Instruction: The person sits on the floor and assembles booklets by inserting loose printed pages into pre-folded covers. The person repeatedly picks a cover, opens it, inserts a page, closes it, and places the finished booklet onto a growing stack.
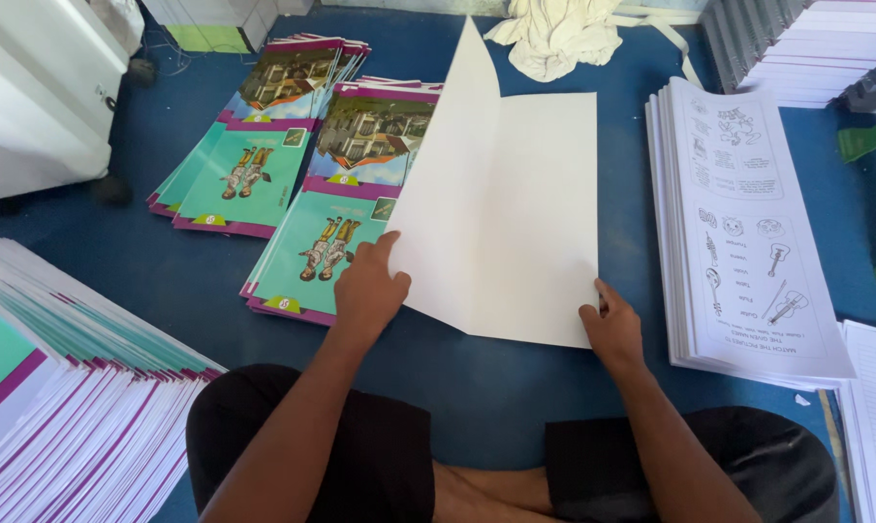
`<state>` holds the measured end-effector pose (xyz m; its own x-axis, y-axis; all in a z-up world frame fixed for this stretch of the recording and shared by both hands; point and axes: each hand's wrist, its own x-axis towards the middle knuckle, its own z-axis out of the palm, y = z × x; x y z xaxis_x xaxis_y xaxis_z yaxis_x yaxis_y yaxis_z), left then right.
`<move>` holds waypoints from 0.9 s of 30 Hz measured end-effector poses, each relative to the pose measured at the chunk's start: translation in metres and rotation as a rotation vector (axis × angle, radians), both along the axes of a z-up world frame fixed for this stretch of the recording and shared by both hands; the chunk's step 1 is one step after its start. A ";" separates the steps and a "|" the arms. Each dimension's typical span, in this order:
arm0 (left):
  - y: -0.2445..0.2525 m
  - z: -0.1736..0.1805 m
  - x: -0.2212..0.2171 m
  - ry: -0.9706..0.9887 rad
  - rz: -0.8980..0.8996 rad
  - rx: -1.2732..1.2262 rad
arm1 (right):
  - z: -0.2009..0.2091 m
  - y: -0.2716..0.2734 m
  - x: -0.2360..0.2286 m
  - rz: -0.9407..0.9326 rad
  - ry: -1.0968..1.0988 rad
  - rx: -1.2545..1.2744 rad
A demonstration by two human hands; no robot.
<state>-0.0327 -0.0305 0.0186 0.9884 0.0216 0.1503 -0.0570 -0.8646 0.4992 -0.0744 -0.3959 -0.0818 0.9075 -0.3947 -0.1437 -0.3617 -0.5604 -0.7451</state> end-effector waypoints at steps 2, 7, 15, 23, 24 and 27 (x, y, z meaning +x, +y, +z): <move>0.005 -0.004 0.000 0.081 0.031 -0.041 | -0.005 -0.003 0.000 0.066 -0.073 -0.128; 0.012 -0.016 0.010 0.185 0.098 -0.029 | -0.001 0.000 0.001 0.151 0.035 -0.406; 0.006 -0.027 0.017 0.241 0.171 0.002 | 0.013 0.013 0.003 0.125 0.248 -0.524; 0.000 -0.009 0.004 0.020 0.028 -0.214 | 0.022 0.007 0.000 0.101 0.132 -0.411; -0.001 -0.008 0.002 -0.011 -0.002 -0.243 | 0.027 0.006 0.001 0.097 0.102 -0.393; -0.004 -0.004 0.001 -0.027 -0.002 -0.245 | 0.046 -0.003 0.006 0.083 -0.054 -0.434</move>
<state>-0.0318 -0.0344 0.0149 0.9842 0.0591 0.1669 -0.0742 -0.7179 0.6922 -0.0682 -0.3985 -0.0357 0.9401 -0.3340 0.0675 -0.2699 -0.8508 -0.4509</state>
